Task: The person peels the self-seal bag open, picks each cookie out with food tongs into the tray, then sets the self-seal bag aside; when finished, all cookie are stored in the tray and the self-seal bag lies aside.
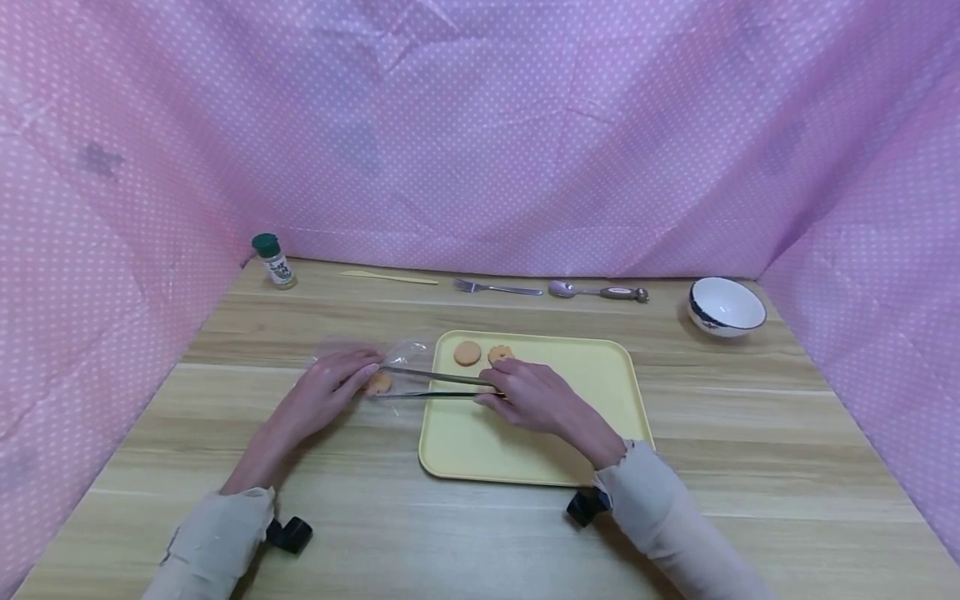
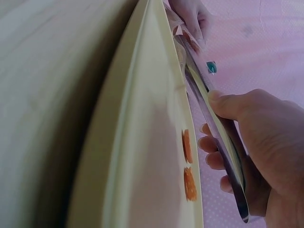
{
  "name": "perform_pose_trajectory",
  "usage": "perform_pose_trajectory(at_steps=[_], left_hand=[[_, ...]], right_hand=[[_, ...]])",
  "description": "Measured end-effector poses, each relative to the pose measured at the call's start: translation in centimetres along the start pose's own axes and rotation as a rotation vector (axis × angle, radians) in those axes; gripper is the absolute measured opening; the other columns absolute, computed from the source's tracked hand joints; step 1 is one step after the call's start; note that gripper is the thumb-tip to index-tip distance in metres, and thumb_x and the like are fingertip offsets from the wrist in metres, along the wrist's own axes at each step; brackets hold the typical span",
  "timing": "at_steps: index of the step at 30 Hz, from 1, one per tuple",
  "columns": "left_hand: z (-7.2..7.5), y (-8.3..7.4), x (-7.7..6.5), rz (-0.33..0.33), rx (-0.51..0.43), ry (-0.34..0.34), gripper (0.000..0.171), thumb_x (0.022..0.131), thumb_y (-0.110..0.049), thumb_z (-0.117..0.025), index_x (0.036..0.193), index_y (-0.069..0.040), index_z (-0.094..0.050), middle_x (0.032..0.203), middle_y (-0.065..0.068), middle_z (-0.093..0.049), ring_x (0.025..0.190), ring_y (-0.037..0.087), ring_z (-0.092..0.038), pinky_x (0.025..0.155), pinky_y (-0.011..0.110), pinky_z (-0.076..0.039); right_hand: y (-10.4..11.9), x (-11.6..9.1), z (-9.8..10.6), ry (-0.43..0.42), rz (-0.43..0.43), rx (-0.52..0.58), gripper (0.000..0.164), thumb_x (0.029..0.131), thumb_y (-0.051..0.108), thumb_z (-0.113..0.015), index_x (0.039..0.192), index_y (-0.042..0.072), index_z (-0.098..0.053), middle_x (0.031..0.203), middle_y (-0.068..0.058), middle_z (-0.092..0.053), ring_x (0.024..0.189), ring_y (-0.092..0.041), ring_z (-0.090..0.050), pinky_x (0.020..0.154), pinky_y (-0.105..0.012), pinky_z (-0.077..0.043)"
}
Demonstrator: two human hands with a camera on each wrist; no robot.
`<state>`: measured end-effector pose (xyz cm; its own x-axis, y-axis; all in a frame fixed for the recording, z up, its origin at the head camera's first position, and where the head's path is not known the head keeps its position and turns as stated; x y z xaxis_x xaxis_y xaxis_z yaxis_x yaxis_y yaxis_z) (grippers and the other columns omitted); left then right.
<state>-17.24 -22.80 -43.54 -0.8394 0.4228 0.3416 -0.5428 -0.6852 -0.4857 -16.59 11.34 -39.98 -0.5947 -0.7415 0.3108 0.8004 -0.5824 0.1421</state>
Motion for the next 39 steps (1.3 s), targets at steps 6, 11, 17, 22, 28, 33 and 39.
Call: perform_pose_trajectory(at_steps=[6, 11, 17, 22, 28, 33, 39], left_hand=[[0.1, 0.0, 0.0, -0.005, -0.014, 0.001, 0.030, 0.109, -0.017, -0.055, 0.133, -0.004, -0.070, 0.138, 0.016, -0.064, 0.132, 0.038, -0.055, 0.112, 0.059, -0.040], [0.1, -0.1, 0.0, 0.003, -0.012, 0.009, 0.031, 0.110, -0.020, -0.055, 0.133, -0.005, -0.070, 0.139, 0.015, -0.064, 0.133, 0.036, -0.055, 0.113, 0.058, -0.040], [0.1, 0.0, 0.1, -0.018, -0.015, -0.008, 0.030, 0.109, -0.017, -0.056, 0.131, -0.004, -0.070, 0.138, 0.016, -0.064, 0.131, 0.037, -0.056, 0.112, 0.058, -0.041], [0.1, 0.0, 0.0, -0.030, -0.020, -0.020, 0.028, 0.108, -0.017, -0.057, 0.130, -0.004, -0.071, 0.137, 0.016, -0.065, 0.130, 0.036, -0.057, 0.112, 0.058, -0.041], [0.0, 0.0, 0.0, -0.007, -0.029, -0.013, 0.030, 0.109, -0.020, -0.057, 0.130, -0.005, -0.071, 0.137, 0.015, -0.066, 0.131, 0.036, -0.057, 0.113, 0.058, -0.041], [0.0, 0.0, -0.1, 0.003, -0.032, -0.008, 0.030, 0.109, -0.021, -0.056, 0.130, -0.005, -0.072, 0.136, 0.014, -0.066, 0.131, 0.036, -0.057, 0.113, 0.058, -0.041], [0.0, 0.0, 0.0, -0.010, -0.030, -0.019, 0.029, 0.109, -0.020, -0.057, 0.130, -0.006, -0.071, 0.136, 0.014, -0.066, 0.131, 0.035, -0.058, 0.112, 0.057, -0.042]], right_hand=[[-0.4, -1.0, 0.6, -0.013, 0.001, 0.005, 0.021, 0.100, 0.027, -0.073, 0.099, 0.007, -0.068, 0.082, 0.001, -0.057, 0.067, -0.011, -0.051, 0.053, -0.026, -0.048], [-0.7, -2.0, 1.1, -0.025, -0.002, -0.006, 0.020, 0.099, 0.025, -0.074, 0.101, 0.006, -0.068, 0.082, 0.001, -0.058, 0.068, -0.011, -0.051, 0.053, -0.025, -0.047], [-1.2, -3.3, 1.4, -0.047, -0.020, -0.015, 0.022, 0.096, 0.024, -0.076, 0.104, 0.004, -0.071, 0.081, 0.002, -0.058, 0.067, -0.011, -0.050, 0.053, -0.025, -0.047], [-1.5, -4.3, 1.7, -0.058, -0.051, -0.009, 0.022, 0.096, 0.024, -0.076, 0.107, 0.005, -0.072, 0.083, 0.002, -0.060, 0.068, -0.011, -0.052, 0.054, -0.027, -0.049], [-1.9, -5.6, 2.2, -0.056, -0.098, 0.011, 0.024, 0.096, 0.023, -0.076, 0.109, 0.003, -0.073, 0.083, 0.001, -0.062, 0.070, -0.011, -0.054, 0.055, -0.028, -0.051], [-2.6, -6.8, 2.4, -0.065, -0.127, 0.010, 0.024, 0.095, 0.021, -0.078, 0.109, 0.002, -0.072, 0.081, 0.002, -0.059, 0.069, -0.010, -0.052, 0.055, -0.027, -0.049], [-3.2, -8.4, 2.8, -0.118, -0.131, -0.003, 0.021, 0.093, 0.018, -0.079, 0.107, 0.004, -0.072, 0.081, 0.003, -0.058, 0.069, -0.009, -0.051, 0.054, -0.028, -0.049]])
Point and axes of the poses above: each hand's wrist, its own x-axis towards the middle knuckle, its own z-axis out of the back of the hand, y = z × x, the point moved 1 cm from there along x, towards the middle knuckle
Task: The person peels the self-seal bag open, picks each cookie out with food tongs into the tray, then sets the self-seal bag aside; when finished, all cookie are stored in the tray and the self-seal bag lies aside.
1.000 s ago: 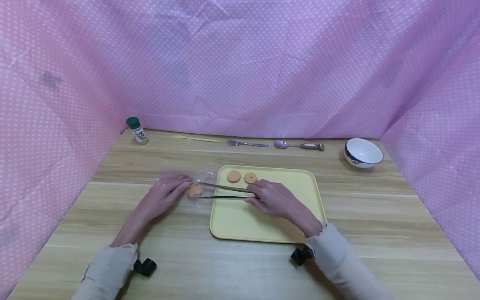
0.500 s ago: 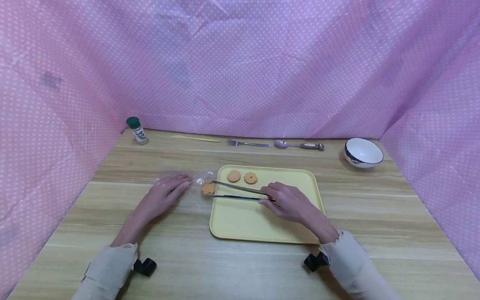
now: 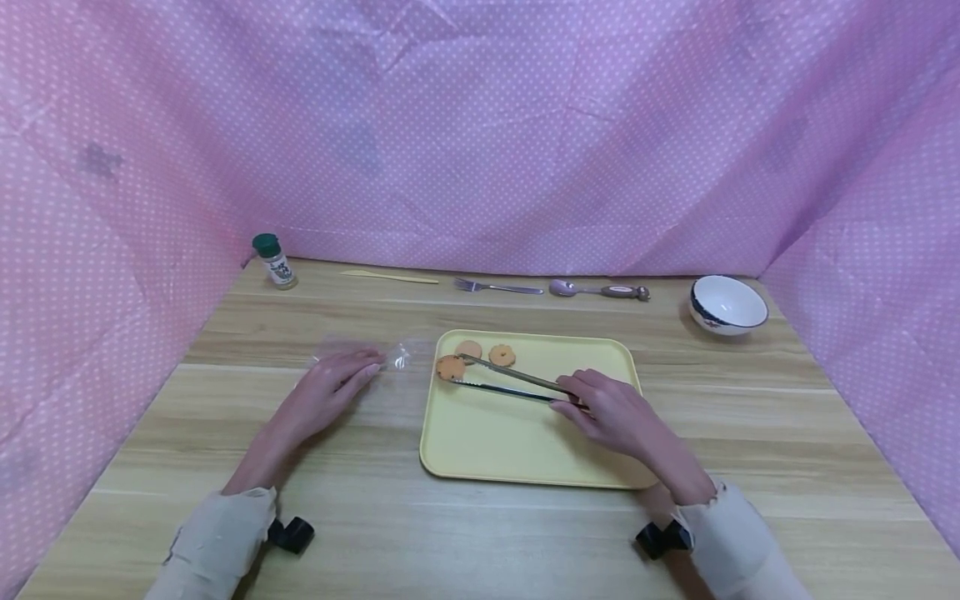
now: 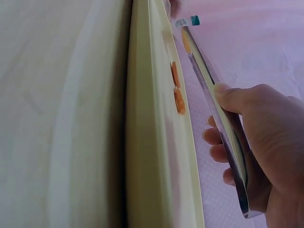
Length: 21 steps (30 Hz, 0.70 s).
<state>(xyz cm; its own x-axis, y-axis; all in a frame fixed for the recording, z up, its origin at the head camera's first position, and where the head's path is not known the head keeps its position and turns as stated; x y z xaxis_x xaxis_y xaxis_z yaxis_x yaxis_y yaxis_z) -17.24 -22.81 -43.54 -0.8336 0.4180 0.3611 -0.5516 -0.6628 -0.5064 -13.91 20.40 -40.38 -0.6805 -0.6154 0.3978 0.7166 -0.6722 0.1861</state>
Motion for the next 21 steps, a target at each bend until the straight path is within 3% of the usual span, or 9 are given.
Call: perform_pose_trajectory(at_steps=[10, 14, 21], left_hand=[[0.1, -0.1, 0.1, 0.002, 0.004, 0.002, 0.031, 0.109, -0.021, -0.056, 0.132, -0.005, -0.070, 0.138, 0.015, -0.065, 0.131, 0.036, -0.058, 0.112, 0.057, -0.042], [0.1, 0.0, 0.1, 0.013, 0.003, 0.013, 0.031, 0.109, -0.021, -0.056, 0.132, -0.005, -0.070, 0.138, 0.015, -0.065, 0.131, 0.036, -0.057, 0.113, 0.058, -0.041], [0.0, 0.0, 0.0, 0.036, 0.006, 0.028, 0.032, 0.110, -0.023, -0.054, 0.132, -0.006, -0.070, 0.139, 0.015, -0.064, 0.132, 0.037, -0.056, 0.113, 0.058, -0.040]], right_hand=[[-1.6, -2.5, 1.1, -0.090, -0.034, -0.020, 0.024, 0.091, 0.014, -0.079, 0.110, 0.001, -0.071, 0.088, -0.004, -0.066, 0.073, -0.013, -0.058, 0.058, -0.035, -0.055], [-2.1, -3.4, 1.6, -0.095, -0.080, -0.022, 0.027, 0.087, 0.010, -0.082, 0.111, 0.000, -0.072, 0.090, -0.005, -0.068, 0.074, -0.015, -0.061, 0.059, -0.038, -0.056], [-3.2, -5.4, 2.3, -0.113, -0.131, -0.039, 0.026, 0.088, 0.010, -0.081, 0.110, 0.000, -0.072, 0.094, -0.010, -0.070, 0.080, -0.025, -0.069, 0.065, -0.047, -0.060]])
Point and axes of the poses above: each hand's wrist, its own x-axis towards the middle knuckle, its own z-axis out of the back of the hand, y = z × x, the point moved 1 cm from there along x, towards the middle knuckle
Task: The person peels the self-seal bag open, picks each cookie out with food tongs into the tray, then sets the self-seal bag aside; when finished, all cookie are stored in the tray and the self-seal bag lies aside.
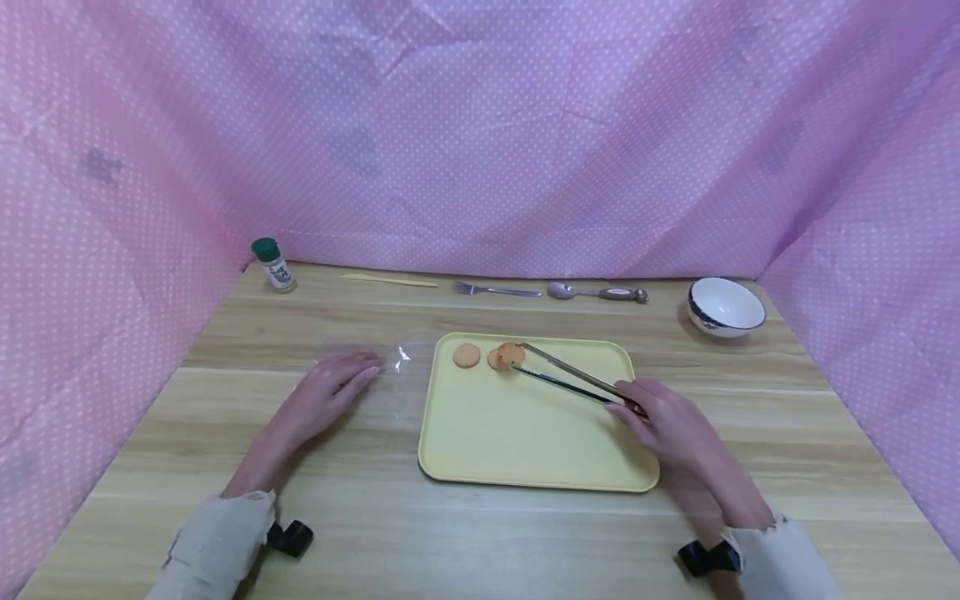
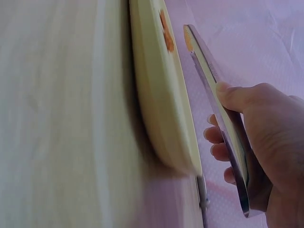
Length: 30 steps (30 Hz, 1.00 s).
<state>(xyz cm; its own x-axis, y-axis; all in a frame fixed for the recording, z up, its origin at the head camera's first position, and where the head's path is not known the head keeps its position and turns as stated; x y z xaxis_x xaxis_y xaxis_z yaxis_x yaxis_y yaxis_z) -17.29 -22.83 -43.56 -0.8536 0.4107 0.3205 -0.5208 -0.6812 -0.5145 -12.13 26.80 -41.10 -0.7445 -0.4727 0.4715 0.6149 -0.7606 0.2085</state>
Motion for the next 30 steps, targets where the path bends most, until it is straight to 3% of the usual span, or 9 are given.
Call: perform_pose_trajectory(at_steps=[5, 13, 25, 30], left_hand=[[0.0, 0.0, 0.0, 0.000, -0.001, -0.006, 0.032, 0.110, -0.022, -0.055, 0.131, -0.005, -0.071, 0.138, 0.015, -0.065, 0.132, 0.036, -0.056, 0.113, 0.058, -0.041], [0.0, -0.1, 0.0, -0.027, 0.004, -0.024, 0.030, 0.109, -0.020, -0.056, 0.130, -0.005, -0.071, 0.137, 0.015, -0.066, 0.131, 0.036, -0.057, 0.112, 0.057, -0.041], [-0.1, -0.1, 0.1, -0.032, 0.012, -0.036, 0.029, 0.108, -0.018, -0.058, 0.128, -0.003, -0.072, 0.134, 0.017, -0.067, 0.129, 0.038, -0.059, 0.111, 0.057, -0.042], [-0.2, -0.2, -0.1, -0.008, 0.004, -0.023, 0.030, 0.109, -0.020, -0.057, 0.130, -0.003, -0.071, 0.136, 0.017, -0.065, 0.130, 0.038, -0.057, 0.113, 0.058, -0.041]], right_hand=[[-0.9, -1.0, 0.5, 0.005, -0.039, -0.011, 0.026, 0.087, 0.008, -0.082, 0.109, -0.001, -0.072, 0.097, -0.011, -0.070, 0.084, -0.028, -0.070, 0.068, -0.050, -0.060], [-1.4, -1.5, 0.8, 0.018, -0.050, -0.026, 0.019, 0.086, 0.009, -0.083, 0.100, 0.006, -0.072, 0.085, 0.003, -0.063, 0.070, -0.011, -0.056, 0.054, -0.038, -0.052], [-1.5, -1.9, 1.1, 0.107, -0.132, -0.068, 0.028, 0.090, 0.012, -0.080, 0.113, -0.001, -0.072, 0.096, -0.011, -0.070, 0.082, -0.029, -0.070, 0.064, -0.051, -0.059], [-1.4, -2.0, 1.2, 0.119, -0.138, -0.061, 0.026, 0.090, 0.013, -0.080, 0.112, 0.000, -0.072, 0.094, -0.009, -0.070, 0.080, -0.026, -0.068, 0.062, -0.048, -0.058]])
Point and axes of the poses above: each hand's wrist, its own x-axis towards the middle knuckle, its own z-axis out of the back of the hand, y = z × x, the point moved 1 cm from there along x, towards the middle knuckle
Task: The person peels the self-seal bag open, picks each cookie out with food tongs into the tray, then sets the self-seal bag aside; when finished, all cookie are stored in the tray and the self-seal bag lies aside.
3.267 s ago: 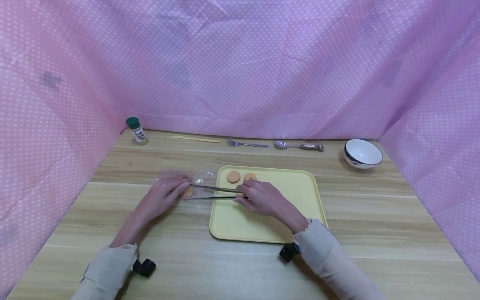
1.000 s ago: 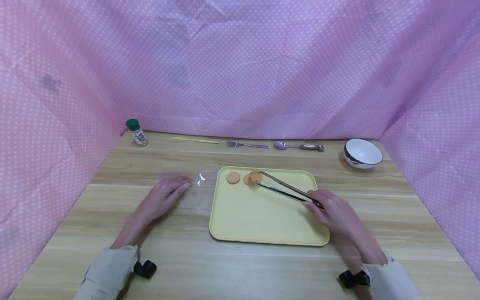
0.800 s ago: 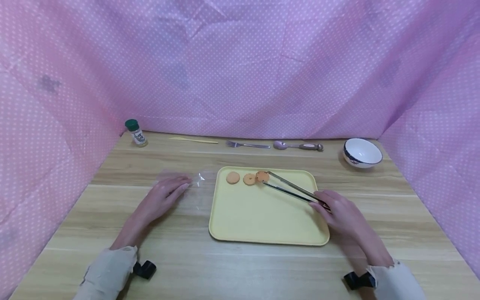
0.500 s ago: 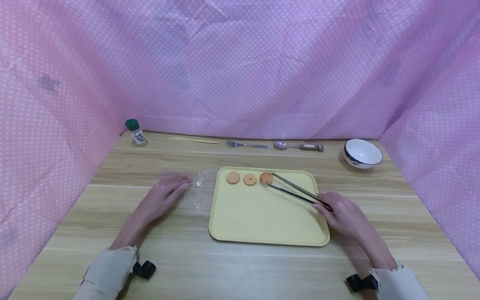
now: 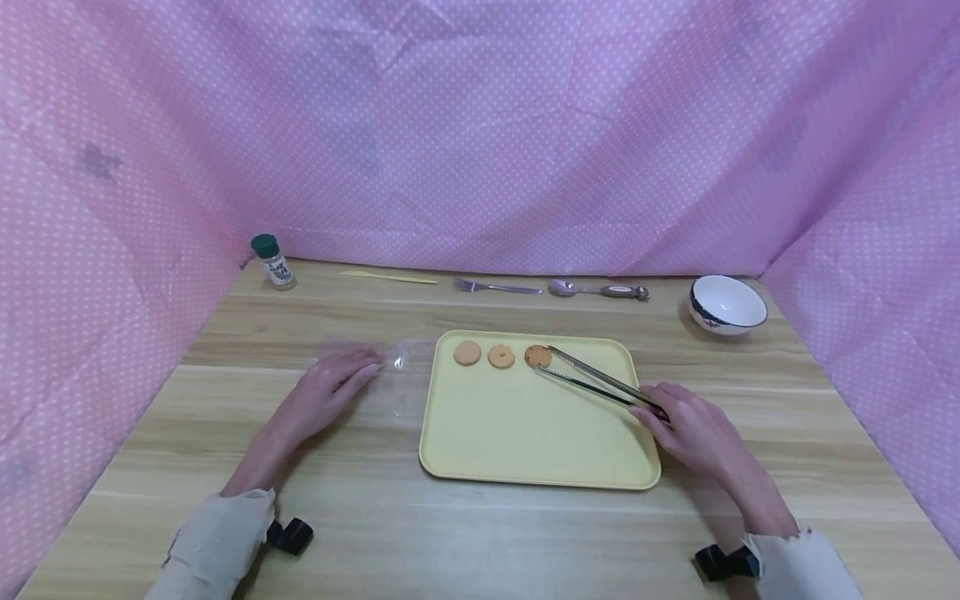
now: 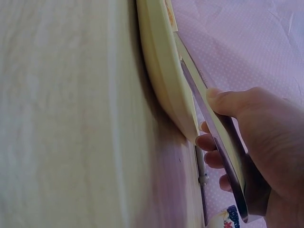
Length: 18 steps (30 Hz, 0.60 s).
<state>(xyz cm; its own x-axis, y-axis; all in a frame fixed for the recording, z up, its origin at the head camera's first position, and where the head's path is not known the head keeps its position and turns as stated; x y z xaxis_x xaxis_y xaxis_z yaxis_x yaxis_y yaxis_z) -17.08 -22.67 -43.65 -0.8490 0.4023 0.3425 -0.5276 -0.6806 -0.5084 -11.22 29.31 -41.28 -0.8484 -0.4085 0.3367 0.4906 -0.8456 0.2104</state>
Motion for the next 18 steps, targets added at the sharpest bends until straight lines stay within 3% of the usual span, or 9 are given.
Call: perform_pose_trajectory(at_steps=[10, 18], left_hand=[[-0.11, 0.07, -0.08, 0.020, 0.003, 0.017, 0.033, 0.110, -0.024, -0.055, 0.133, -0.005, -0.069, 0.139, 0.015, -0.064, 0.132, 0.037, -0.056, 0.114, 0.058, -0.039], [-0.24, 0.27, -0.05, 0.011, 0.010, 0.008, 0.033, 0.110, -0.024, -0.055, 0.133, -0.006, -0.069, 0.139, 0.015, -0.064, 0.132, 0.037, -0.056, 0.114, 0.058, -0.040]], right_hand=[[-0.09, -0.25, 0.14, 0.037, -0.029, 0.020, 0.025, 0.091, 0.015, -0.080, 0.112, 0.003, -0.073, 0.088, 0.002, -0.064, 0.072, -0.011, -0.054, 0.056, -0.036, -0.049], [-0.34, -0.31, -0.24, 0.014, -0.031, 0.033, 0.025, 0.090, 0.016, -0.082, 0.110, 0.003, -0.072, 0.085, 0.004, -0.061, 0.072, -0.010, -0.053, 0.057, -0.034, -0.048]])
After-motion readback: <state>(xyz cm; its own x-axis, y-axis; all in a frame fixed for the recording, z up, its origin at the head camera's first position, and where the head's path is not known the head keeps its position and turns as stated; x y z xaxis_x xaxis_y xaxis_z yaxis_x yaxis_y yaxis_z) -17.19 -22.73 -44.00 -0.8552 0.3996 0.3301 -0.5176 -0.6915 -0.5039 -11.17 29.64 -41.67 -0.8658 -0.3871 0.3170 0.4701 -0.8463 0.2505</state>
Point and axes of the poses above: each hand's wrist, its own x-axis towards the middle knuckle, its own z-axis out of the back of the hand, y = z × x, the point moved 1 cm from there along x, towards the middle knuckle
